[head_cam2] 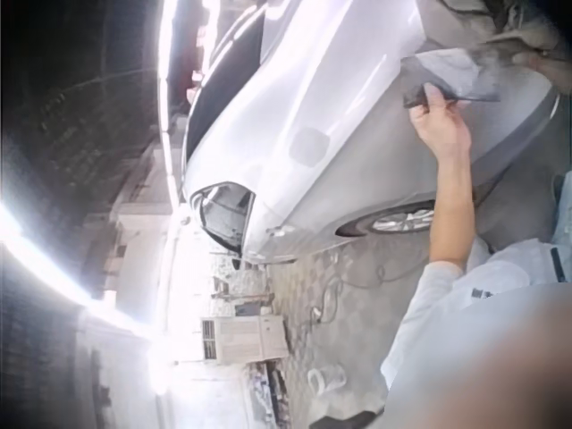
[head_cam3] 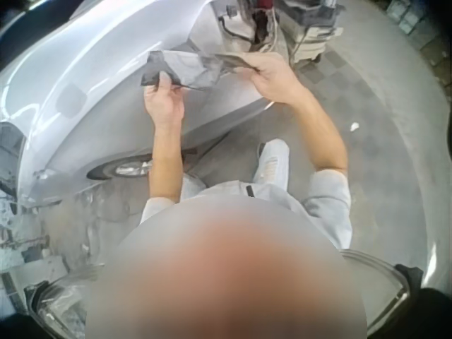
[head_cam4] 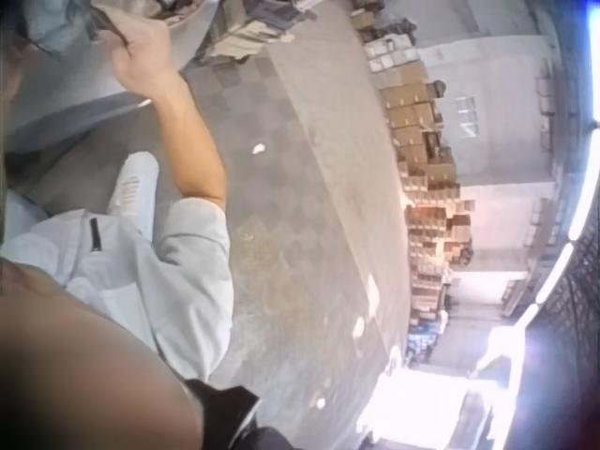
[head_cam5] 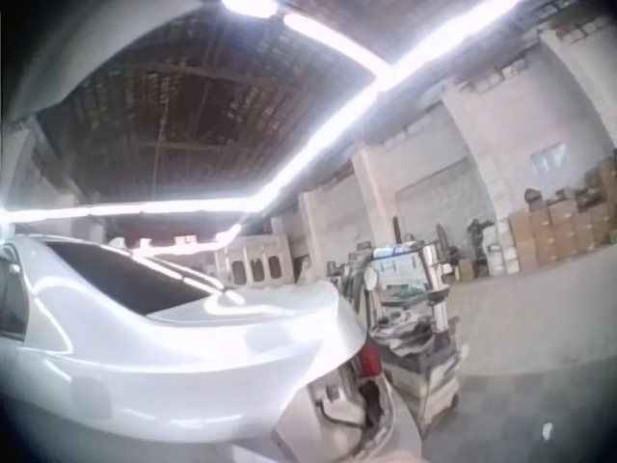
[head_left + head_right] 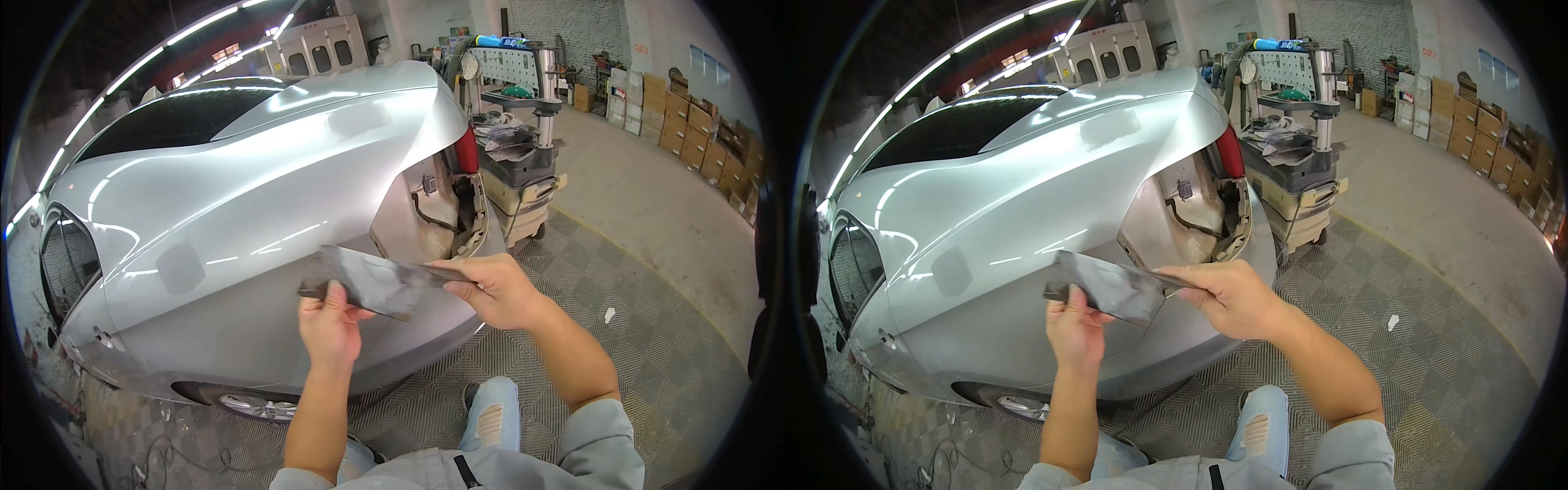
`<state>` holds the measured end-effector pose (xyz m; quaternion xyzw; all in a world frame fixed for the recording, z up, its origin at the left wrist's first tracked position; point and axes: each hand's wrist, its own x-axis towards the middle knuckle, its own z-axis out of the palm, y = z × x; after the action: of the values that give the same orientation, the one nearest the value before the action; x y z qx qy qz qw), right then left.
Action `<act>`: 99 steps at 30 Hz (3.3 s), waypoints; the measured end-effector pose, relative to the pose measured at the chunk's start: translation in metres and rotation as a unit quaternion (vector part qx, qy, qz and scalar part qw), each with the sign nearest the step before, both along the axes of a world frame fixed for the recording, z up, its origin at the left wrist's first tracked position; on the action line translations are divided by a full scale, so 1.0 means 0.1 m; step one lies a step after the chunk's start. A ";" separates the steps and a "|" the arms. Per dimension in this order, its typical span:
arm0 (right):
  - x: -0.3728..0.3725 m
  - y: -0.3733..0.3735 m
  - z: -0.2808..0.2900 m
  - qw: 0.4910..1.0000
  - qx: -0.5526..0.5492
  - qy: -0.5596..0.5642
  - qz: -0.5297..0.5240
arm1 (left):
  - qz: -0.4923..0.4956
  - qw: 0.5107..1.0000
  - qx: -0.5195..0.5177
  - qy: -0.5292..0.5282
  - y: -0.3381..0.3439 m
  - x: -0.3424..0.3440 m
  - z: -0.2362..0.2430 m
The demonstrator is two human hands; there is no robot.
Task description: The person applies a gray body filler paste to the rear quarter panel and door area of a silver car using a spreader. They repeatedly scoop filler from a cloth and smooth it onto the surface, working around the fuel door and door handle.
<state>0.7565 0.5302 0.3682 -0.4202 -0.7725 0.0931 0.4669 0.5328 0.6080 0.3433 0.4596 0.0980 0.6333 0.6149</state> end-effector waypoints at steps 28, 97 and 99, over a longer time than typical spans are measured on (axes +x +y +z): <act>-0.57 -0.09 0.11 0.945 0.296 -0.109 -0.092 | 0.151 0.985 -0.082 -0.034 -0.45 -0.66 0.10; -1.40 -0.25 0.11 0.891 0.338 -0.259 -0.156 | 0.016 0.996 -0.087 -0.013 -0.13 -0.88 0.27; -1.38 -0.11 0.13 0.887 0.352 -0.250 -0.165 | 0.016 0.997 -0.073 -0.025 -0.05 -0.79 0.29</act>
<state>0.6190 0.5189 0.3812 -0.3588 -0.7654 -0.3713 0.3841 0.4536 0.6026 0.3722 0.3961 0.1359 0.6455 0.6388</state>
